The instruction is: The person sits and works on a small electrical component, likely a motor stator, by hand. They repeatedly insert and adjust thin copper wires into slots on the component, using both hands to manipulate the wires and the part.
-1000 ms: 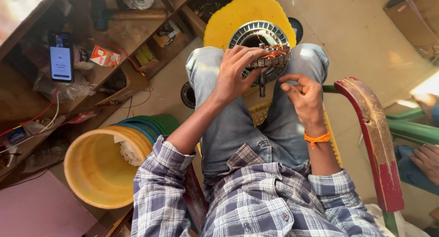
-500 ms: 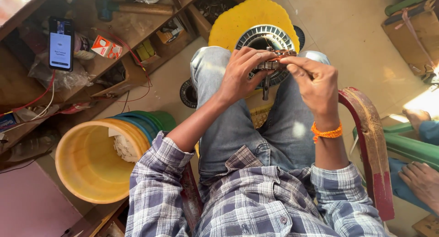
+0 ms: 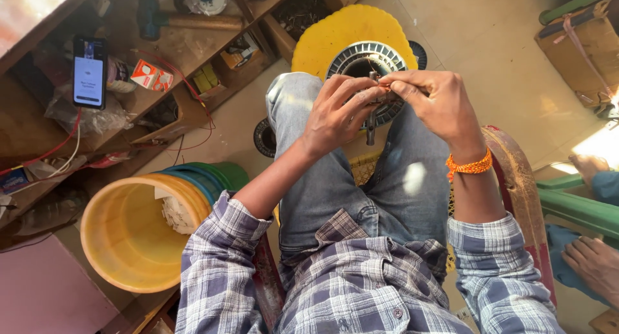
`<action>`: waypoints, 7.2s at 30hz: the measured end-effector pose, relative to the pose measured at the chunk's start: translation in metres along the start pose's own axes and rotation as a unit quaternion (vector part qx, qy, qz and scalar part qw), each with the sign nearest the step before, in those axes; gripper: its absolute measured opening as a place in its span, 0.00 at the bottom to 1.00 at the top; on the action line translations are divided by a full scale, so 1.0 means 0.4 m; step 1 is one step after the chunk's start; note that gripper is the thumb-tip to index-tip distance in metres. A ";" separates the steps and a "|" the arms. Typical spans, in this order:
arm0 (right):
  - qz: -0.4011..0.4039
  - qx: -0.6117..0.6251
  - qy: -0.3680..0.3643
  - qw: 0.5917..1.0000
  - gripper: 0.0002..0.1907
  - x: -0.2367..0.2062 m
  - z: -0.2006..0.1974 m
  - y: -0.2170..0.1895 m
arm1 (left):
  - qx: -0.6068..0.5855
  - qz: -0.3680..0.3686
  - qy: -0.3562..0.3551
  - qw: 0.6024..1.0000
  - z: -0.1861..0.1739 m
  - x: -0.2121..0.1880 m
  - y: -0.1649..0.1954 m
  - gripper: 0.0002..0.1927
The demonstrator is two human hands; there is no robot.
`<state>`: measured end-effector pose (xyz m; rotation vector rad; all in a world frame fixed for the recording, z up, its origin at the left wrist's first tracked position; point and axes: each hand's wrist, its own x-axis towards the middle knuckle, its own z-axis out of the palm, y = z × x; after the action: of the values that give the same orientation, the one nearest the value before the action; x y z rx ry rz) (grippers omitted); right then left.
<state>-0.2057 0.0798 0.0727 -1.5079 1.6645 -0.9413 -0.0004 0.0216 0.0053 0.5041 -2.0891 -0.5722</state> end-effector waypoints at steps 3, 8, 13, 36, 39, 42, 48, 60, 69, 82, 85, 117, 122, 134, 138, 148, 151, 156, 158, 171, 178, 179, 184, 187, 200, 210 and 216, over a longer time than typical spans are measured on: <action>0.007 -0.027 -0.014 1.000 0.11 0.011 -0.007 0.005 | -0.051 0.005 -0.014 0.999 -0.023 0.006 0.000 0.20; 0.063 -0.046 -0.033 0.996 0.13 0.019 -0.012 0.032 | -0.065 -0.143 0.046 0.987 -0.004 0.031 0.034 0.17; 0.021 0.023 -0.026 0.999 0.12 0.035 -0.012 0.061 | -0.079 -0.363 -0.128 0.920 0.021 0.130 -0.030 0.25; 0.026 0.071 0.077 0.994 0.08 -0.089 0.019 0.074 | -0.290 -0.194 -0.217 0.912 -0.018 0.114 -0.166 0.05; 0.042 0.088 0.066 0.993 0.07 -0.090 0.061 0.048 | -0.319 -0.168 -0.205 0.910 -0.023 0.098 -0.181 0.04; 0.013 0.084 0.089 0.992 0.05 -0.084 0.110 0.022 | -0.323 -0.138 -0.208 0.913 -0.027 0.092 -0.197 0.04; -0.043 0.054 0.119 0.990 0.06 -0.115 0.198 0.032 | -0.312 -0.131 -0.226 0.913 -0.031 0.096 -0.194 0.04; 0.056 0.058 0.160 0.984 0.08 -0.176 0.143 0.185 | -0.008 -0.056 -0.085 0.995 0.001 0.032 -0.018 0.26; -0.101 -0.063 0.164 0.979 0.05 -0.120 0.039 0.063 | -0.029 -0.024 -0.038 0.999 0.014 0.003 -0.057 0.27; -0.235 -0.114 0.104 0.960 0.03 0.057 0.033 0.038 | -0.046 -0.041 -0.031 0.998 0.005 0.012 -0.043 0.26; -0.226 -0.082 0.082 0.967 0.04 0.071 0.027 0.062 | -0.039 -0.060 -0.041 0.997 0.000 0.014 -0.042 0.25; 0.017 0.063 0.128 0.990 0.03 -0.142 0.228 0.095 | -0.258 -0.114 -0.187 0.941 -0.074 0.093 -0.142 0.09; 0.068 0.077 0.175 0.979 0.03 -0.174 0.184 0.169 | -0.032 -0.081 -0.108 0.990 -0.035 0.051 -0.030 0.22; -0.170 -0.103 0.161 0.967 0.05 -0.068 0.030 -0.011 | 0.033 -0.056 -0.011 0.998 0.017 0.005 -0.037 0.25; -0.205 -0.112 0.134 0.963 0.05 0.001 0.042 -0.046 | 0.026 -0.060 -0.015 0.998 0.015 0.001 -0.043 0.26; -0.163 -0.136 0.098 0.972 0.04 0.067 0.058 -0.006 | 0.043 -0.058 -0.024 0.997 0.007 0.002 -0.040 0.27; -0.115 -0.086 0.057 0.988 0.04 0.104 0.054 0.018 | 0.035 -0.076 -0.038 0.996 -0.005 0.010 -0.019 0.25; -0.067 -0.059 0.051 0.995 0.05 0.115 0.045 0.060 | 0.003 -0.287 -0.060 0.956 0.021 0.068 -0.003 0.17; -0.067 -0.045 0.067 0.994 0.04 0.106 0.041 0.077 | -0.054 -0.366 -0.127 0.920 0.034 0.115 -0.044 0.18; -0.054 -0.051 0.155 0.985 0.08 0.045 0.029 0.020 | -0.371 -0.393 -0.212 0.814 0.029 0.106 -0.167 0.08; -0.025 -0.027 0.102 0.994 0.04 -0.051 0.105 -0.056 | -0.493 -0.318 -0.247 0.771 -0.020 0.073 -0.183 0.05; -0.047 -0.027 0.110 0.992 0.04 -0.063 0.124 -0.057 | -0.485 -0.315 -0.252 0.776 -0.021 0.072 -0.187 0.05; -0.077 -0.044 0.152 0.984 0.03 -0.112 0.188 -0.028 | -0.402 -0.171 -0.255 0.863 -0.028 0.081 -0.203 0.07; -0.080 -0.057 0.149 0.984 0.02 -0.128 0.205 0.003 | -0.359 -0.137 -0.218 0.897 -0.037 0.079 -0.194 0.07; -0.060 -0.058 0.205 0.975 0.03 -0.156 0.157 0.113 | 0.005 -0.073 0.006 0.997 -0.017 -0.006 -0.014 0.24; -0.160 -0.100 0.195 0.962 0.07 -0.107 0.036 0.033 | 0.016 -0.091 -0.004 0.996 0.025 -0.026 -0.033 0.25; -0.198 -0.104 0.153 0.962 0.06 0.001 0.043 -0.007 | 0.015 -0.105 0.000 0.994 0.020 -0.016 -0.029 0.24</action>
<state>-0.1894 0.0783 0.0667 -1.9679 1.7492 -1.3003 -0.0021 0.0173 -0.0092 0.7479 -2.0607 -0.6631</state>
